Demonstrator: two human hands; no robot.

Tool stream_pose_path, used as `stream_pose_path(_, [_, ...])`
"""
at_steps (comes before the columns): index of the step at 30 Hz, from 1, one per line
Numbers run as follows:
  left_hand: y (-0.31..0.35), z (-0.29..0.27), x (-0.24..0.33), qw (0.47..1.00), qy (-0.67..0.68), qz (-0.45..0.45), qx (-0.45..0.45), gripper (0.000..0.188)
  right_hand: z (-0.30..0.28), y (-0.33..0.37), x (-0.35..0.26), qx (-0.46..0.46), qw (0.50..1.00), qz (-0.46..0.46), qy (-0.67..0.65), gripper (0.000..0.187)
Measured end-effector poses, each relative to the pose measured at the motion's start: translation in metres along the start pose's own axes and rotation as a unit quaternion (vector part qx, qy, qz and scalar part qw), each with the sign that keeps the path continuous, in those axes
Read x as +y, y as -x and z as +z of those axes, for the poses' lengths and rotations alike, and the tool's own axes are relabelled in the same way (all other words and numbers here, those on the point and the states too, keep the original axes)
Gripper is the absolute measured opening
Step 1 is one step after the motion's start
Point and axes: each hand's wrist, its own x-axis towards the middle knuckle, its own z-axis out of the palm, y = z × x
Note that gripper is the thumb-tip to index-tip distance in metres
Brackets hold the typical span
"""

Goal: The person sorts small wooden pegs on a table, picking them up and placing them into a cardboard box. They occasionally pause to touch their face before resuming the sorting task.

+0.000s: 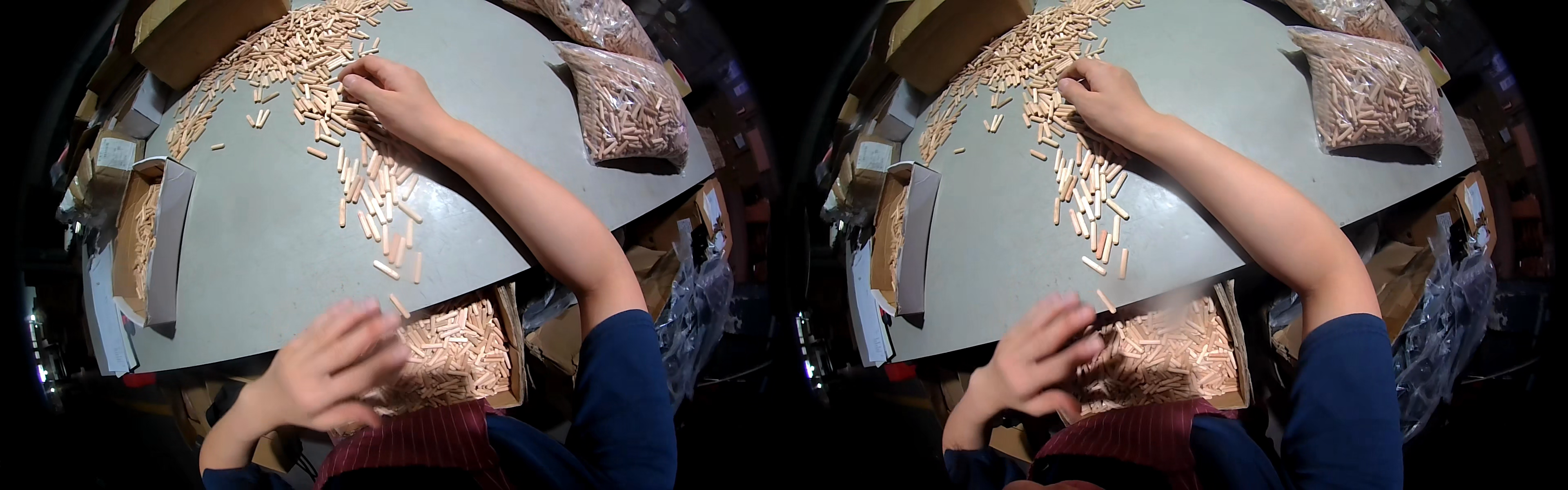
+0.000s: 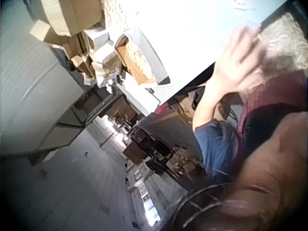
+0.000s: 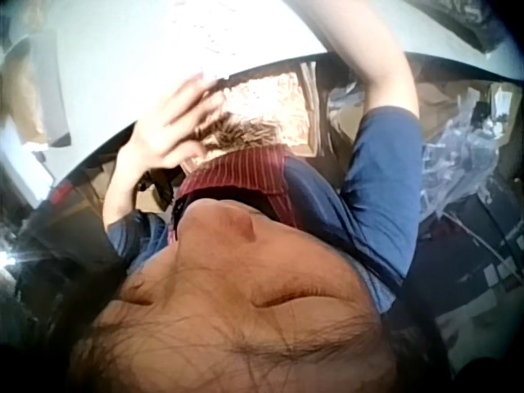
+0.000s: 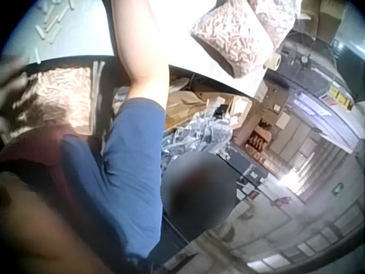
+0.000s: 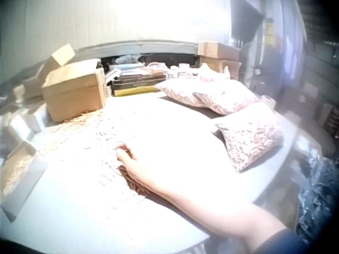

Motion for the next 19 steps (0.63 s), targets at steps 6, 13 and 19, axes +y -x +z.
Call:
stream_pose_path(6, [-0.05, 0.002, -0.036, 0.991, -0.1, -0.091, 0.008, 0.079, -0.002, 0.0, 0.002, -0.001, 1.0, 0.0, -0.018, 0.037])
stream_pose_path(13, [-0.052, 0.009, -0.03, 0.983, -0.148, -0.063, -0.088, 0.091, -0.003, 0.003, -0.006, -0.007, 1.0, -0.001, 0.011, 0.035])
stream_pose_path(19, [-0.006, 0.015, -0.017, 0.987, 0.031, 0.056, -0.149, 0.087, -0.008, 0.002, -0.013, -0.051, 0.996, 0.068, 0.02, 0.032])
